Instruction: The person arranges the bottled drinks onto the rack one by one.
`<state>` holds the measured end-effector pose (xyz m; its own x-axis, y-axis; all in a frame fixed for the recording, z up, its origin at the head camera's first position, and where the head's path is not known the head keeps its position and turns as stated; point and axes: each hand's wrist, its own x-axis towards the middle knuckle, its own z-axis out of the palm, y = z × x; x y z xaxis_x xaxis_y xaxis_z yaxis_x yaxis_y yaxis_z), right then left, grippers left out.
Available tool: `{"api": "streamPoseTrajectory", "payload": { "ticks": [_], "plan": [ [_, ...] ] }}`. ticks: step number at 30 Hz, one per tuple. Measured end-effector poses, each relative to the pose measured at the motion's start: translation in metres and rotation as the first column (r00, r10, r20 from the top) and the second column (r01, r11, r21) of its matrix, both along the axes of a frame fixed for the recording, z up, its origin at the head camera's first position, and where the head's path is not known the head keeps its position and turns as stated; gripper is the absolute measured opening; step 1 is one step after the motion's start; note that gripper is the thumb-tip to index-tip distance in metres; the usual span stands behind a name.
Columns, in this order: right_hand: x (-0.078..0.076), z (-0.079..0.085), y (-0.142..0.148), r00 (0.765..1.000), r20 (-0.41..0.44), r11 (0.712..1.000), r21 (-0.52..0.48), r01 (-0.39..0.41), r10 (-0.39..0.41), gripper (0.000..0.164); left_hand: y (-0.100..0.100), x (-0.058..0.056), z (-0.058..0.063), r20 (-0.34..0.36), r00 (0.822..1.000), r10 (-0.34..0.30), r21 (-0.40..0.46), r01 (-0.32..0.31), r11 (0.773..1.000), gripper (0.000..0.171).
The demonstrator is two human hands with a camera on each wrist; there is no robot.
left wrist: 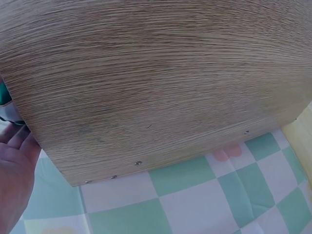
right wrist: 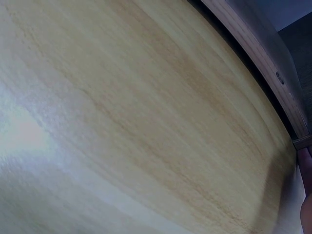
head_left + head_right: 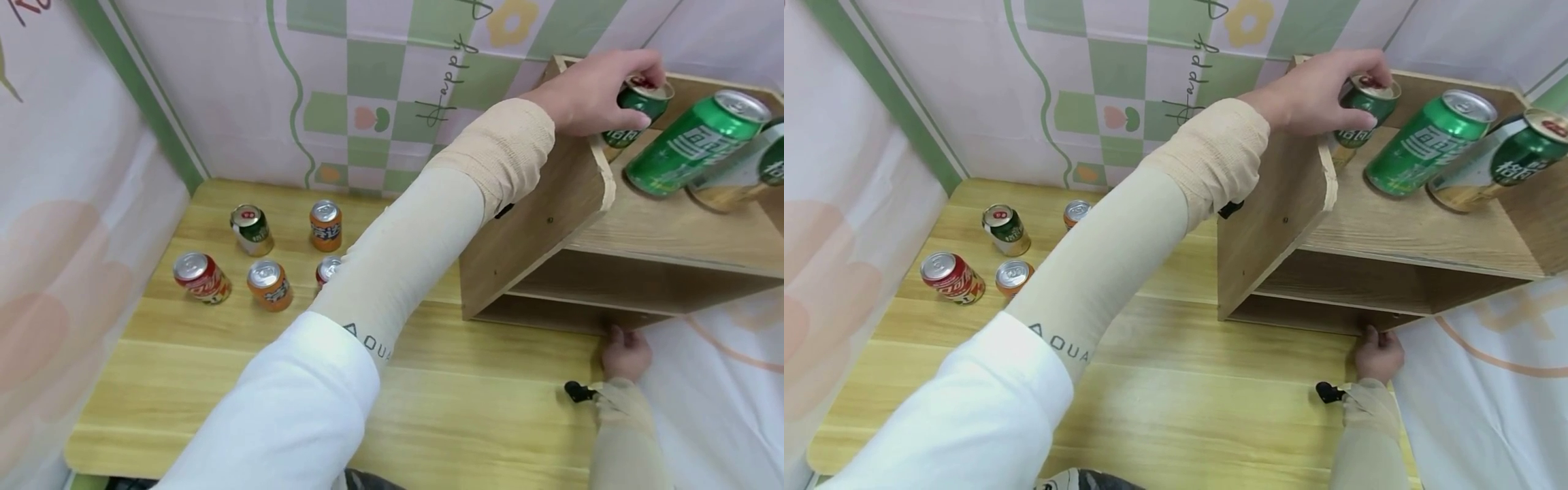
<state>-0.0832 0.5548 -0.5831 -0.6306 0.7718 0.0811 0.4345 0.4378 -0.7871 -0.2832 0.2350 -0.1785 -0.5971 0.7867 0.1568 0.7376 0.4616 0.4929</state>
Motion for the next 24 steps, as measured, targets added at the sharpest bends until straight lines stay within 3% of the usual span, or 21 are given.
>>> {"api": "streamPoseTrajectory", "payload": {
  "ticks": [8,14,19,24],
  "plan": [
    [-0.002,0.0,0.002,0.999,-0.043,1.0,-0.018,-0.014,0.013,0.041,-0.003,0.002,0.0,-0.092,0.996,-0.012,-0.03,0.009,0.999,0.047],
    [-0.002,-0.003,0.003,1.0,-0.017,1.0,-0.024,-0.006,0.006,0.044,-0.008,0.004,-0.002,-0.139,0.99,0.016,-0.015,-0.019,1.0,0.062],
    [-0.004,-0.003,0.004,1.0,0.005,1.0,-0.023,-0.002,0.002,0.044,-0.019,0.004,0.005,-0.14,0.988,0.059,0.009,-0.058,0.998,0.065],
    [-0.006,-0.007,0.004,1.0,0.023,1.0,-0.023,0.0,0.001,0.046,-0.039,0.01,0.012,-0.168,0.984,0.052,-0.041,-0.06,0.997,0.067]
  ]
}}
